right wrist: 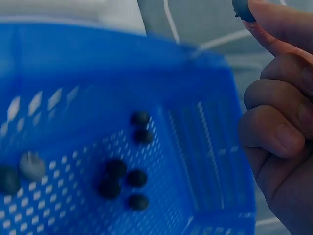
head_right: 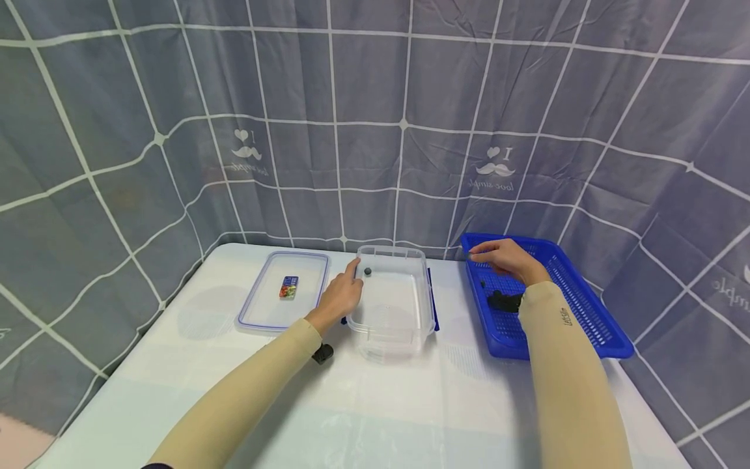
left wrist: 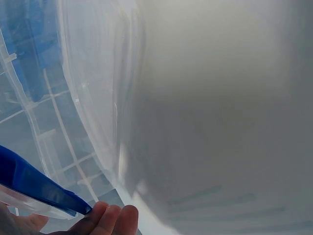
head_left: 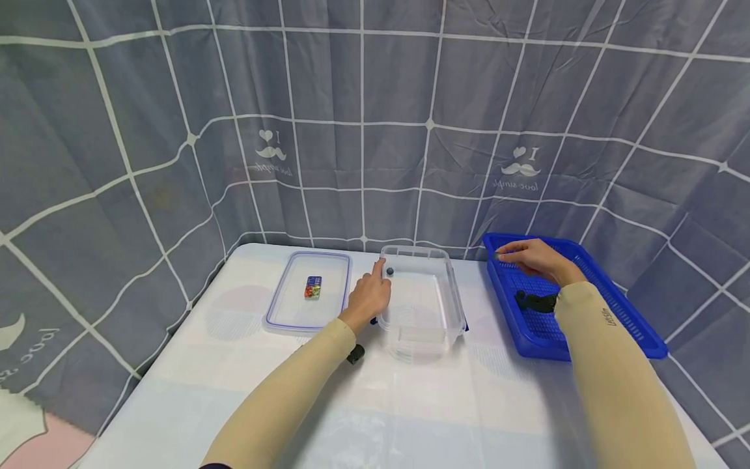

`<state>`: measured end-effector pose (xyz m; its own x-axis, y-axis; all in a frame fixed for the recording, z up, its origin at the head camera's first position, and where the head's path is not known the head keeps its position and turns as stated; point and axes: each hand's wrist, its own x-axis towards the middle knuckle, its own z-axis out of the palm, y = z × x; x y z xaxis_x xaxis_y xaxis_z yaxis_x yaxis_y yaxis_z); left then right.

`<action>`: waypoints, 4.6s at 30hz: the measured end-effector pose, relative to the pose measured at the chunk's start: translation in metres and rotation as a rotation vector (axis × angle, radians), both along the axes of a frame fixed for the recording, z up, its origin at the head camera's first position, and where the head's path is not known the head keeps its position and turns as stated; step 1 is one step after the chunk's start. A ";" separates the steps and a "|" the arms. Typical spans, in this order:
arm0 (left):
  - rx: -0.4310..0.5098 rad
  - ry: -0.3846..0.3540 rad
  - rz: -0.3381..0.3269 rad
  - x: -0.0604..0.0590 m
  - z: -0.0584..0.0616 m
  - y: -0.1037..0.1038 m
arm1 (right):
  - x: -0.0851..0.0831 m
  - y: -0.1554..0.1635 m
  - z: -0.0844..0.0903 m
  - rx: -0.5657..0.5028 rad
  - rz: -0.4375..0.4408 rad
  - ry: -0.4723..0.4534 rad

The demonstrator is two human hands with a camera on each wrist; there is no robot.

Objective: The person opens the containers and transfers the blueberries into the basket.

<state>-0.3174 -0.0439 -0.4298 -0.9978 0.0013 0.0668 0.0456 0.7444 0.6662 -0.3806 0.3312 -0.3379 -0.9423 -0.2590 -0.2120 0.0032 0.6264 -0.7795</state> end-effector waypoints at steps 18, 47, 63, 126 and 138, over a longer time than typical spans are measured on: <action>-0.001 0.007 0.006 0.001 0.000 -0.001 | 0.017 0.058 -0.042 0.004 -0.088 -0.126; 0.003 0.007 0.009 0.000 0.000 0.000 | 0.010 0.045 -0.037 0.035 -0.090 -0.039; 0.002 0.007 0.009 0.002 0.002 0.000 | -0.007 -0.023 -0.003 -0.010 -0.032 0.037; -0.057 -0.027 0.015 0.000 0.001 0.004 | -0.042 -0.221 -0.096 -0.265 -0.064 -0.139; -0.061 -0.011 0.007 0.000 0.001 0.006 | -0.042 -0.225 -0.106 -0.233 -0.123 -0.105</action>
